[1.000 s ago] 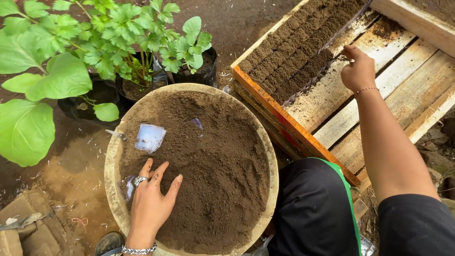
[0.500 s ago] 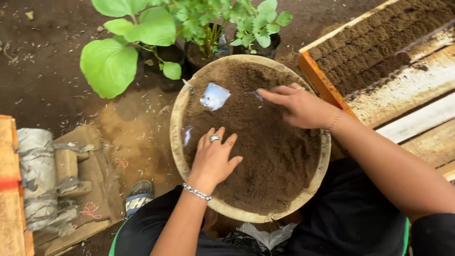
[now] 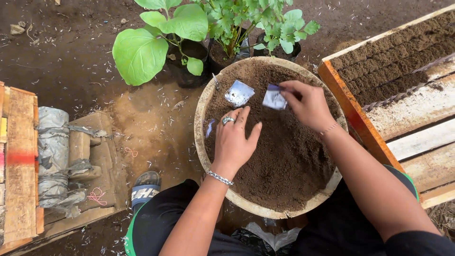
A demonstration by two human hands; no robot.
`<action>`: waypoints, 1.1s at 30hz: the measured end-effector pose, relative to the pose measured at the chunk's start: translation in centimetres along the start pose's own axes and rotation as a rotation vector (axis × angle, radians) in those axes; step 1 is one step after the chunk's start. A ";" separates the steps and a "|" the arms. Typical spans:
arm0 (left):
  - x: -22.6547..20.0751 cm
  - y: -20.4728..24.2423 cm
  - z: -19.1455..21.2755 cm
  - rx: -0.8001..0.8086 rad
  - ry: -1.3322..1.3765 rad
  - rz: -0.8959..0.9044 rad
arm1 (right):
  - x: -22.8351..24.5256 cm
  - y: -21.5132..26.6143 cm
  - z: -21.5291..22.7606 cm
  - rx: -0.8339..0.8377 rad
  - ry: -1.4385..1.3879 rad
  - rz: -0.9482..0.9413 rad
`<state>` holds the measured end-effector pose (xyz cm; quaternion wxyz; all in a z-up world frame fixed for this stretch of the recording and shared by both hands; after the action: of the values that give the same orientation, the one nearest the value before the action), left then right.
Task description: Filling small plastic bags with soil and arranging them in a wooden tray for seedlings
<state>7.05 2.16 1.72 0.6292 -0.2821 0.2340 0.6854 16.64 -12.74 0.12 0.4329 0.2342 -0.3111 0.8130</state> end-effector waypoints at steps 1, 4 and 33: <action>-0.1 -0.3 0.0 -0.006 0.002 -0.002 | 1.3 0.3 0.6 0.000 0.003 0.006; 0.4 -0.5 -0.8 0.068 0.395 0.088 | 3.7 1.8 0.4 0.135 -0.363 -0.113; 0.5 0.6 -0.3 -0.202 0.805 0.156 | 3.4 3.9 -2.0 -0.069 -0.767 -0.087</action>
<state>6.48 2.27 1.10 0.4030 -0.5690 0.4136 0.5855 11.36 -11.10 -0.22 0.3268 0.5198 -0.4672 0.6362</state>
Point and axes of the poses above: each hand's wrist, its own y-axis away from the middle knuckle, its own z-axis out of the back of the hand, x = y × z, the point moved 7 cm from there along -y, towards the middle knuckle, and after that the axes turned 4 degrees about z, right-handed, at the moved point
